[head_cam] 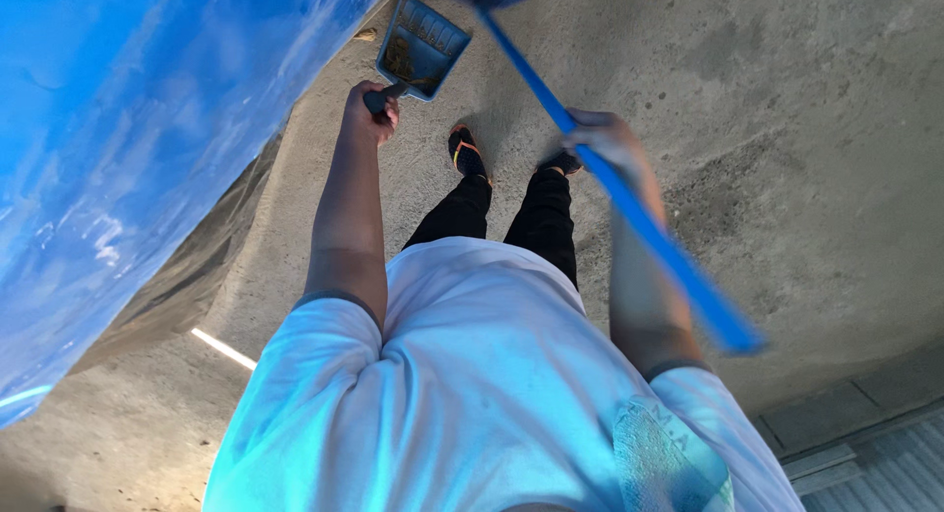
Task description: The person sweeps debris from a concrete floor into a blue dustpan using a blue-handled broom.
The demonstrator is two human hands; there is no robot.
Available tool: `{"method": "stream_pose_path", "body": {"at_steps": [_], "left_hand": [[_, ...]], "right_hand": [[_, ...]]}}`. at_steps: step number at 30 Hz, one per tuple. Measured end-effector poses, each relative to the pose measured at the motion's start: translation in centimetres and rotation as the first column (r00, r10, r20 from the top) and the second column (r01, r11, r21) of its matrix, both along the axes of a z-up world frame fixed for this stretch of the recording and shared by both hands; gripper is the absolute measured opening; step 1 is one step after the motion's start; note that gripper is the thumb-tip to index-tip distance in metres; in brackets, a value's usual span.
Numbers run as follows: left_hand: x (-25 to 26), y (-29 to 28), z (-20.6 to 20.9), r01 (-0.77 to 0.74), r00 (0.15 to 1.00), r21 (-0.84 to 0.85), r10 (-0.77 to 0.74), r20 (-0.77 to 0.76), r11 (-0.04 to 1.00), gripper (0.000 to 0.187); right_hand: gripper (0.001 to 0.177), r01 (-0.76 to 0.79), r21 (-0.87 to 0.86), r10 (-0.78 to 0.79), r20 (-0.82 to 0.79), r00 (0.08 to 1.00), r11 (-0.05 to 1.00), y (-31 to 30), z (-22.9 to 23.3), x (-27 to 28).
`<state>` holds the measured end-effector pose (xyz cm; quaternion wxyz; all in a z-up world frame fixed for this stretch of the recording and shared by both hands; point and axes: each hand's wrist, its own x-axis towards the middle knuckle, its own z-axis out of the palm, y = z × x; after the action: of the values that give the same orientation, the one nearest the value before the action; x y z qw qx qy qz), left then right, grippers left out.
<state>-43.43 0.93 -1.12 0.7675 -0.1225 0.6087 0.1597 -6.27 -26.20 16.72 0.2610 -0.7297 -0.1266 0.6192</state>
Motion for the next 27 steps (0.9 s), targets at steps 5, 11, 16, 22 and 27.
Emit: {"method": "stream_pose_path", "body": {"at_steps": [5,11,16,22,27], "left_hand": [[-0.9,-0.1,1.1,0.025,1.000,-0.013,-0.025,-0.018,1.000,0.034],[-3.8,-1.8,2.2,0.071,0.997,-0.032,-0.071,-0.001,0.997,0.032],[-5.0,-2.0,2.1,0.140,0.990,-0.026,-0.141,-0.022,0.990,0.031],[-4.1,-3.2,1.1,0.138,0.988,-0.018,-0.139,-0.069,0.990,0.027],[-4.2,-2.3,0.9,0.135,0.987,-0.056,-0.139,-0.077,0.989,0.027]], "right_hand": [[0.062,0.272,0.057,-0.258,-0.184,0.949,0.961,-3.4,8.9,3.7],[0.070,0.170,0.073,-0.174,0.052,0.983,0.983,-3.2,8.9,3.9],[0.068,0.046,-0.002,-0.044,0.252,0.967,0.999,-0.5,1.7,-0.6],[0.040,0.007,-0.003,-0.007,-0.075,0.997,1.000,-4.6,-1.1,-3.8],[0.059,0.299,0.096,-0.169,-0.648,0.743,0.949,-7.5,5.6,0.5]]}}
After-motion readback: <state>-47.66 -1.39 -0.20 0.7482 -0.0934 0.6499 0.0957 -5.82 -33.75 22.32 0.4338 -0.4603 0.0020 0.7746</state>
